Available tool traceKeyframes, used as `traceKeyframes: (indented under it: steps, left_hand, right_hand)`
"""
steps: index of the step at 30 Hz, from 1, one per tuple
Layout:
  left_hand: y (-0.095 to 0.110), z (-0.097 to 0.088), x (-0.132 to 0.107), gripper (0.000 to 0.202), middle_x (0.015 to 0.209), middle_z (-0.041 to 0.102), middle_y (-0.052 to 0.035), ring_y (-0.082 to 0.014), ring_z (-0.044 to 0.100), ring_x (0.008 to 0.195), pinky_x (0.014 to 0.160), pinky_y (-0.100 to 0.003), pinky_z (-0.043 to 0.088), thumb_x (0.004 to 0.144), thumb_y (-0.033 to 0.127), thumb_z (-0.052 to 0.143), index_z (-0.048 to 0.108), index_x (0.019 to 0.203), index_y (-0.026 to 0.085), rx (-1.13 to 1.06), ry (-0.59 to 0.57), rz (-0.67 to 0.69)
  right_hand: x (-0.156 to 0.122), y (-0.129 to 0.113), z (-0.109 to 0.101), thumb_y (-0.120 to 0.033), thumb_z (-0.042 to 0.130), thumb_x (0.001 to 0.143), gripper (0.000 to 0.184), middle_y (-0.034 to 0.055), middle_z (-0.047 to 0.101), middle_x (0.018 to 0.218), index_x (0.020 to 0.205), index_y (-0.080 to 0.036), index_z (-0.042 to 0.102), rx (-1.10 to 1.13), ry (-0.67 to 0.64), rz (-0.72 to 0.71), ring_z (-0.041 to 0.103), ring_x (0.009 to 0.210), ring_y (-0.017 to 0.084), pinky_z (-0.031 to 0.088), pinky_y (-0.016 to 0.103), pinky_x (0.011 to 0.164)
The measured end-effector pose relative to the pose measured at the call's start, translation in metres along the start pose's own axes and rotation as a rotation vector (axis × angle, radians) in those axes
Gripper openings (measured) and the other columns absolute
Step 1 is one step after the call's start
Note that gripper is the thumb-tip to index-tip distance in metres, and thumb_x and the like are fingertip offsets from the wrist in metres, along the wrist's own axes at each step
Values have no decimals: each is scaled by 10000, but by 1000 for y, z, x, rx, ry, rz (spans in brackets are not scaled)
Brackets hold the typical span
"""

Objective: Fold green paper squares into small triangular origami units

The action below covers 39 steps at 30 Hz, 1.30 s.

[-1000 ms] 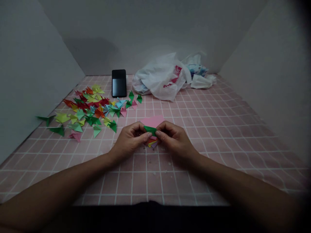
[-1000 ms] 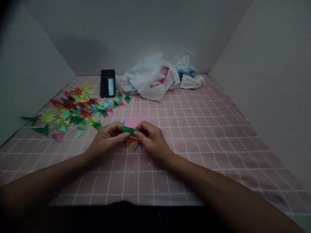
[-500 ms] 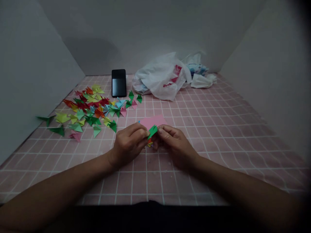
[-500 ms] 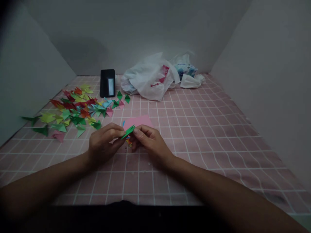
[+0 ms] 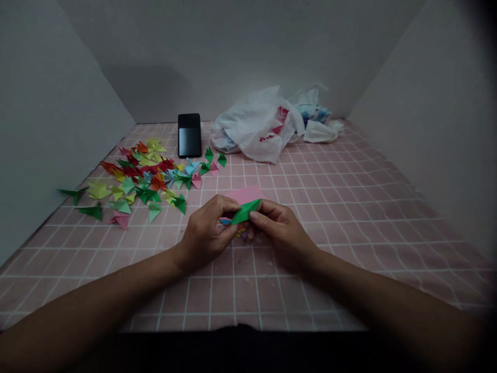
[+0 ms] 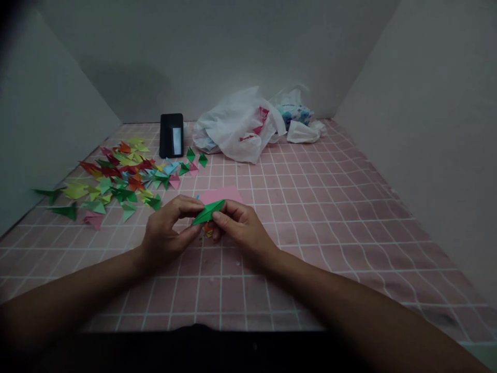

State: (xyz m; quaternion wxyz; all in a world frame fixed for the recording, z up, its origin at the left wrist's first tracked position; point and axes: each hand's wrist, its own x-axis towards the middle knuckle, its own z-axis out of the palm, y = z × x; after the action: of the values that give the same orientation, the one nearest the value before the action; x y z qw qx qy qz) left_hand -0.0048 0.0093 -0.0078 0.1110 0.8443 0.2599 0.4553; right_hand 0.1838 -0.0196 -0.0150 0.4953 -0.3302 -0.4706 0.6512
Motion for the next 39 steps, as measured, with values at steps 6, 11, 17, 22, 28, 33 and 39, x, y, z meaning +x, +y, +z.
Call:
traceKeyframes:
  steps: [6, 11, 17, 22, 28, 33, 39]
  left_hand:
    - [1, 1, 0, 116, 903, 704, -85, -175, 691, 824, 708, -279, 571, 878, 131, 697, 627, 970, 141, -33, -41, -58]
    - [3, 1, 0, 35, 841, 715, -65, -159, 681, 756, 667, -269, 542, 916, 167, 666, 650, 934, 142, -103, -78, -180]
    - [5, -2, 4, 86, 814, 698, -44, -141, 647, 740, 668, -258, 511, 940, 136, 611, 645, 866, 163, -184, -94, -216]
    - [4, -1, 4, 113, 837, 682, -48, -147, 665, 807, 726, -259, 537, 945, 101, 599, 635, 861, 166, -167, -83, -120]
    - [4, 2, 0, 113, 914, 696, -65, -147, 690, 842, 758, -261, 569, 920, 65, 609, 618, 888, 173, -11, -63, 22]
    - [6, 2, 1, 104, 877, 703, -60, -159, 694, 835, 751, -281, 573, 921, 88, 614, 615, 881, 184, -30, -44, -31]
    - [8, -1, 4, 117, 789, 689, -36, -153, 662, 754, 683, -276, 519, 910, 103, 603, 620, 821, 177, -115, -51, -187]
  right_hand:
    - [1, -1, -1, -356, 679, 940, 207, -2, 646, 693, 833, -179, 687, -64, 10, -2, 580, 647, 128, 446, 286, 669]
    - [2, -4, -1, -416, 624, 980, 280, -6, 630, 674, 826, -183, 643, -100, -29, 17, 578, 650, 130, 438, 297, 685]
    - [2, -5, 0, -409, 662, 956, 260, -15, 628, 668, 838, -181, 622, -125, -47, 20, 571, 640, 123, 430, 292, 672]
    - [2, -5, 1, -383, 716, 912, 251, -19, 639, 683, 828, -188, 584, -94, -41, 29, 580, 627, 114, 456, 281, 648]
    - [3, -4, 1, -385, 732, 902, 267, -24, 656, 700, 848, -204, 544, -49, -53, 24, 617, 615, 117, 498, 277, 622]
    - [1, -4, 2, -361, 698, 927, 208, -11, 675, 703, 885, -199, 573, -3, -37, 48, 655, 625, 132, 529, 290, 642]
    - [4, -3, 2, -335, 759, 867, 241, -26, 635, 718, 886, -210, 554, -53, -59, 36, 613, 630, 126, 494, 283, 618]
